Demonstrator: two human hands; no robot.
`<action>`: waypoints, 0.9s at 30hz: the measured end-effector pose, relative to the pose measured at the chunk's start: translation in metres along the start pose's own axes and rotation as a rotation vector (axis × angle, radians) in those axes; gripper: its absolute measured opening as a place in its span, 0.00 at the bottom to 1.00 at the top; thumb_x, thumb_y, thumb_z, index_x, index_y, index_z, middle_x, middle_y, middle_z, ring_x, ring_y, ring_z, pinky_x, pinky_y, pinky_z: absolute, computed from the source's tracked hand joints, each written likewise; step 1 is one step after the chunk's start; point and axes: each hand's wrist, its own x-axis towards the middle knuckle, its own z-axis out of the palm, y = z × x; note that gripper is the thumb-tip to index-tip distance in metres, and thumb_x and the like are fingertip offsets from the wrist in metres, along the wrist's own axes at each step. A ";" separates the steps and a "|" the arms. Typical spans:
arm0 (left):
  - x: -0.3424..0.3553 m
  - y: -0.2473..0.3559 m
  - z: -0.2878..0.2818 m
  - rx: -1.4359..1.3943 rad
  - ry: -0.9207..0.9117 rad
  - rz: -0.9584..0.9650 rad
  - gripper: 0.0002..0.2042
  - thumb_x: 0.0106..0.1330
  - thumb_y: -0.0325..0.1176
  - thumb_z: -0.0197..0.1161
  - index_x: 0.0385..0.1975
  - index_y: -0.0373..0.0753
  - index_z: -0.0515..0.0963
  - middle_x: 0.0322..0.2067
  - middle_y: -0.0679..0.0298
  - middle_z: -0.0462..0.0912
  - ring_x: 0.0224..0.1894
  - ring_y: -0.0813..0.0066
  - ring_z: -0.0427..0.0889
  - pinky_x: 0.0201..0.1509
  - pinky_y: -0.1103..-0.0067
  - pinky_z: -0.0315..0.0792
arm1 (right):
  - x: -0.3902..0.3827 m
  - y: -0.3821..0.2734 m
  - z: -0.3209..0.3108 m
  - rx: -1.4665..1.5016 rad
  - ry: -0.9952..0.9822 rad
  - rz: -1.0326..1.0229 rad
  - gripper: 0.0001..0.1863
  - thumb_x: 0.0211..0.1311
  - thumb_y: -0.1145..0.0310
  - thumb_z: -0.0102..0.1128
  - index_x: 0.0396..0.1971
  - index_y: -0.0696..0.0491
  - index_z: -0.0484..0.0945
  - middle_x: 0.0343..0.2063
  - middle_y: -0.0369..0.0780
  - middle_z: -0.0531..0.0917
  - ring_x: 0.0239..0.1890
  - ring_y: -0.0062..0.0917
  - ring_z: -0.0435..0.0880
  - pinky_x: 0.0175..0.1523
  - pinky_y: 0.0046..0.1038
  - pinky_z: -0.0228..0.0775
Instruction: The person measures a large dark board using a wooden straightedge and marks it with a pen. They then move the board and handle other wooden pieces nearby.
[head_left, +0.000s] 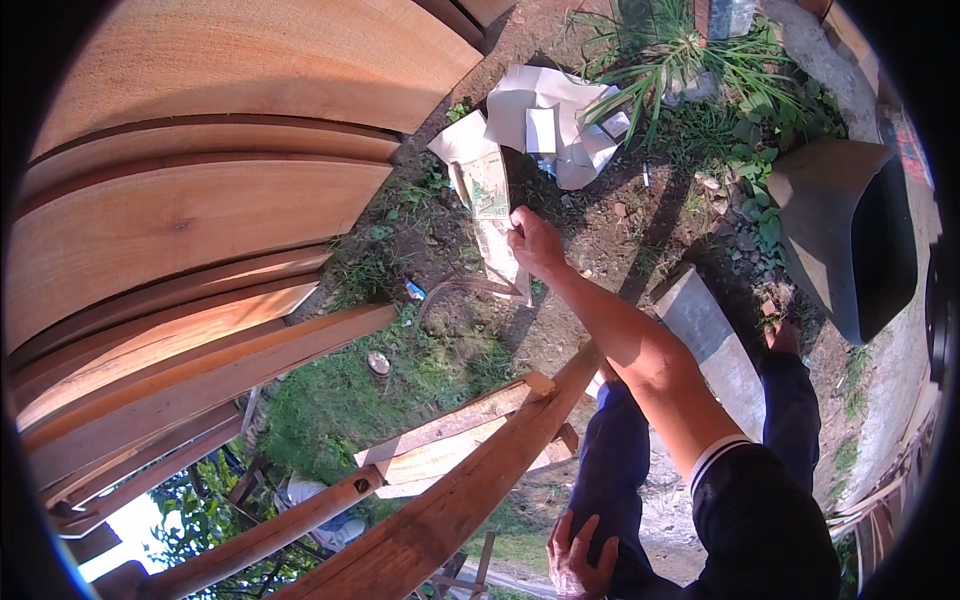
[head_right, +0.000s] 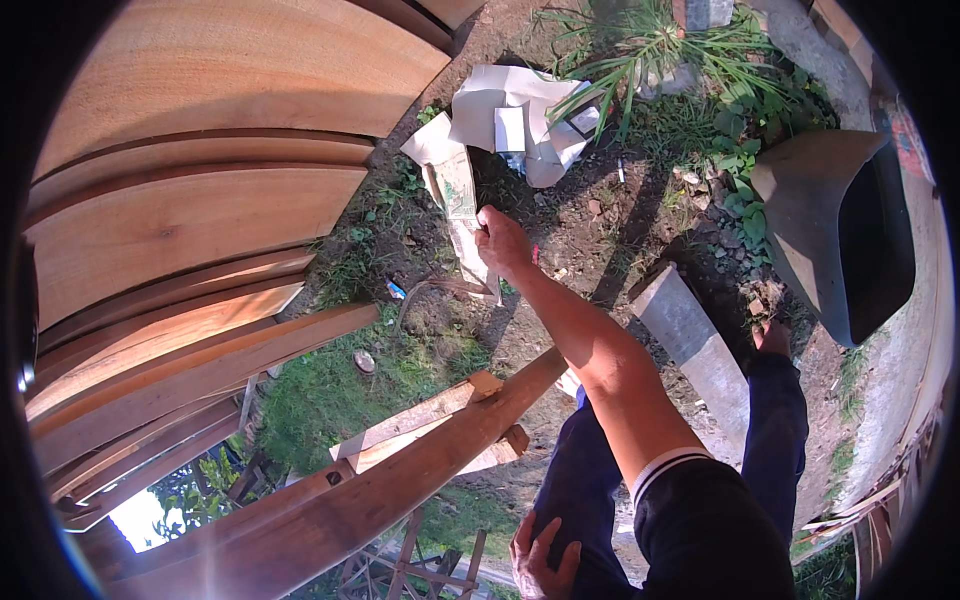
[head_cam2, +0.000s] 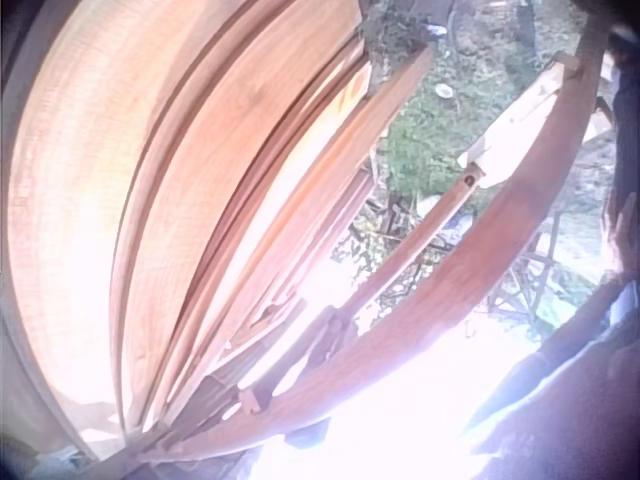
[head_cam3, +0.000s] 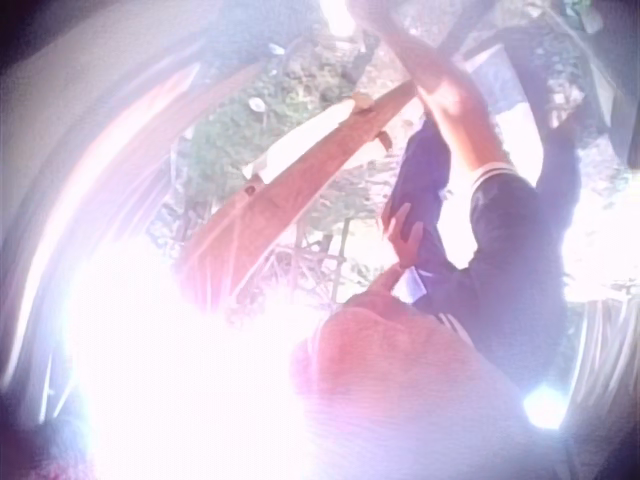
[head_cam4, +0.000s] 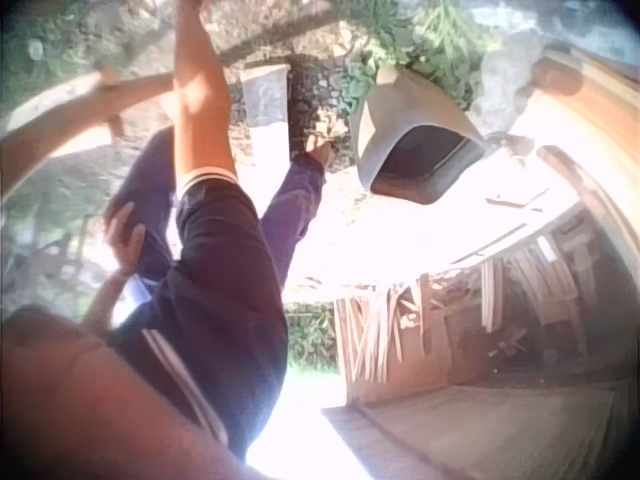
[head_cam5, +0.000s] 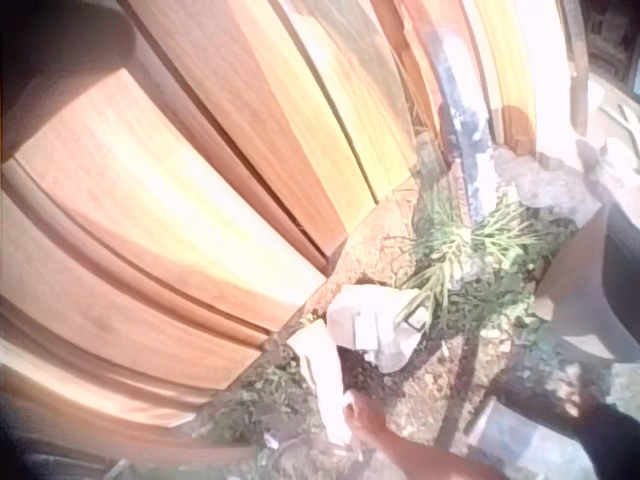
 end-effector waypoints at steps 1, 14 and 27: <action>-0.001 0.002 0.001 0.003 -0.018 0.006 0.29 0.56 0.35 0.74 0.61 0.43 0.77 0.67 0.47 0.70 0.67 0.43 0.68 0.70 0.50 0.63 | -0.010 -0.011 -0.014 -0.020 0.126 -0.161 0.10 0.57 0.72 0.64 0.39 0.50 0.75 0.31 0.47 0.82 0.33 0.48 0.82 0.38 0.44 0.75; -0.033 0.027 0.022 0.128 -0.171 -0.085 0.23 0.64 0.47 0.66 0.57 0.46 0.81 0.67 0.49 0.67 0.67 0.44 0.66 0.70 0.56 0.64 | -0.028 -0.173 -0.352 -0.683 0.286 -0.755 0.33 0.48 0.81 0.66 0.59 0.48 0.79 0.35 0.39 0.77 0.37 0.35 0.78 0.41 0.37 0.71; -0.041 0.030 0.035 0.193 -0.145 -0.041 0.23 0.66 0.48 0.63 0.58 0.45 0.79 0.68 0.50 0.67 0.67 0.43 0.67 0.71 0.56 0.62 | -0.266 0.020 -0.333 -0.232 -0.087 0.148 0.16 0.49 0.76 0.63 0.41 0.51 0.79 0.34 0.39 0.78 0.40 0.36 0.81 0.42 0.36 0.77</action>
